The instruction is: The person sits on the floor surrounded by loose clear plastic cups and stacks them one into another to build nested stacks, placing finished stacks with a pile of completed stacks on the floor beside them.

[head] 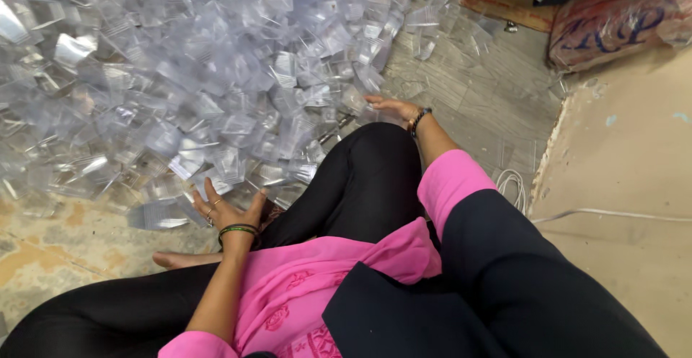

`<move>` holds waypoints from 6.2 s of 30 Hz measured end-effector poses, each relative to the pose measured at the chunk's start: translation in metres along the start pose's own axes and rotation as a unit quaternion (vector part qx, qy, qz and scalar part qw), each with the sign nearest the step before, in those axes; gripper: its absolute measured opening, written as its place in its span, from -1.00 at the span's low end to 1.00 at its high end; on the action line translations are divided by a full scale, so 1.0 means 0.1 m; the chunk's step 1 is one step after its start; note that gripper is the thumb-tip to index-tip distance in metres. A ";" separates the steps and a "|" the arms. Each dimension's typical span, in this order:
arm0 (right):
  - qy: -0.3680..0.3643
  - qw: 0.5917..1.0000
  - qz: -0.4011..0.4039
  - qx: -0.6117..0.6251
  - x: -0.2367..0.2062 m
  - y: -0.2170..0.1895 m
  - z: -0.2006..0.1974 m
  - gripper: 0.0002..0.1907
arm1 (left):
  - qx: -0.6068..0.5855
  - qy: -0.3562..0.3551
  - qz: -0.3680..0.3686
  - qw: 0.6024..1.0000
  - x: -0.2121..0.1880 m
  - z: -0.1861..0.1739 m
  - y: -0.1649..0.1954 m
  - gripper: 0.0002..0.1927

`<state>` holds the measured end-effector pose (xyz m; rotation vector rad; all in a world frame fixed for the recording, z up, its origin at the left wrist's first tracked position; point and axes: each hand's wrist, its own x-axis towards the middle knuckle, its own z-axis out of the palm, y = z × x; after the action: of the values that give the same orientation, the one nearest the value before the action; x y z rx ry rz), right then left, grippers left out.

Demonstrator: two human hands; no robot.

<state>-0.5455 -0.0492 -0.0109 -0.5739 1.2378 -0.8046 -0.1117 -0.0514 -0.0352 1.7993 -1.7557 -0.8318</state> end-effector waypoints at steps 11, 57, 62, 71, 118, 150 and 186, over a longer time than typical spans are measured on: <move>-0.098 0.938 -0.141 -0.302 0.32 -0.89 1.00 -0.28 | -0.025 0.011 0.050 0.998 0.07 0.14 -0.26 0.29; 0.358 0.899 -0.252 -0.017 -1.72 1.20 -0.33 -0.83 | -0.023 -0.052 0.221 0.974 -0.11 -0.34 0.29 -0.19; 0.141 0.948 -0.238 0.156 -1.66 0.84 0.51 -0.78 | -0.351 -0.360 0.059 0.863 -0.41 0.01 1.01 -0.32; 0.207 0.863 -0.293 -0.357 -1.84 0.71 1.05 -0.72 | -0.388 -0.650 -0.075 0.649 -0.72 0.13 0.99 -0.34; 0.686 0.666 -0.291 -0.029 -1.28 2.02 0.07 -0.16 | -0.530 -0.231 -0.273 0.769 -0.31 -0.71 -0.20 -0.58; 0.540 0.692 -0.216 -0.427 -0.41 0.07 -0.03 -0.58 | -0.634 -0.233 -0.227 0.702 -0.19 -0.71 -0.53 -0.44; -0.067 0.952 -0.265 -0.141 -0.52 0.48 2.88 -0.64 | -0.570 -0.299 -0.021 0.765 -0.35 -1.03 -0.28 -0.17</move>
<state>-0.2617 0.0098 0.0544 -1.2096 1.0897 -1.0169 -0.0179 -0.0220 0.0192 0.7389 -0.9697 -2.0632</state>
